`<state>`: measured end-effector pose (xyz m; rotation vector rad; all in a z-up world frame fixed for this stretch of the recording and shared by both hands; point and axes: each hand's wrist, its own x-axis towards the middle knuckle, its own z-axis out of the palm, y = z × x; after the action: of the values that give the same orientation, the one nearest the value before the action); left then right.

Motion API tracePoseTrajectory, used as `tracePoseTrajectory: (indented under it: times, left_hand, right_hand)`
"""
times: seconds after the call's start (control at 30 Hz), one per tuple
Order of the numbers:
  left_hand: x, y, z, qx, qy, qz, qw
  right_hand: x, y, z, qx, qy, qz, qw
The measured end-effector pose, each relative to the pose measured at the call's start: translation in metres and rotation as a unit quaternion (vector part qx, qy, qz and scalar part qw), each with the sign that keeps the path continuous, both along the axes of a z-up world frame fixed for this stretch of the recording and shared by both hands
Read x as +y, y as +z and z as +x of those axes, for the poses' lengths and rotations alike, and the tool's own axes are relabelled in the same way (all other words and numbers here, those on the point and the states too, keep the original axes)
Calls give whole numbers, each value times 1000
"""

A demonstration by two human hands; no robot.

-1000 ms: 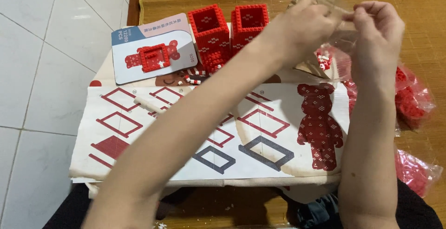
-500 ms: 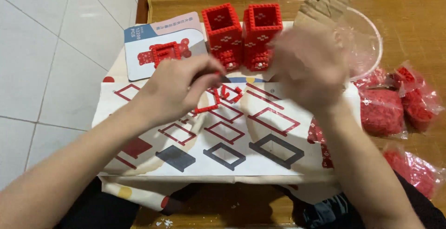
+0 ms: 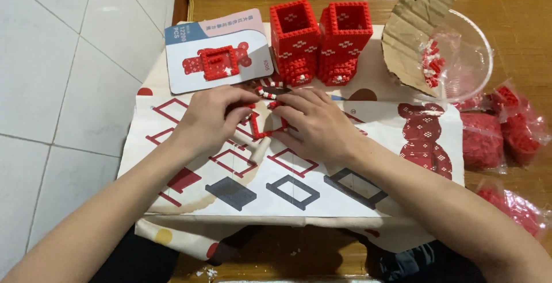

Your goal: Assembling a structure using small interlocking plastic blocks following a manual.

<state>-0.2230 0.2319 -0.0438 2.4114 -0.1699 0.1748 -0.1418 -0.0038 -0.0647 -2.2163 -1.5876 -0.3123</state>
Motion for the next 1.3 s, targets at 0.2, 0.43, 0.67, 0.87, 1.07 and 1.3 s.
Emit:
tracePoseTrajectory:
  times: [0.2,0.43,0.67,0.87,1.07,1.3]
  left_hand:
    - [-3,-2,14,-30,-27,29,999]
    - [-35,24,56,-143,-38,-76,986]
    - [-79,19,76,-152,-29,-371,916]
    - [-85,17,66,-159,-41,-369,915]
    - [-87,16,64,-131,-93,-441,883]
    - [-83,16,62,-140,-125,-432,882]
  right_hand:
    - [-1,-5,10,53,83,150,984]
    - [-12,9,17,222,-3,356,908]
    - [-19,13,27,377,-46,439,814]
    - [-20,14,29,444,-37,471,761]
    - [-25,9,32,470,-24,487,736]
    - [-30,8,34,465,-2,499,731]
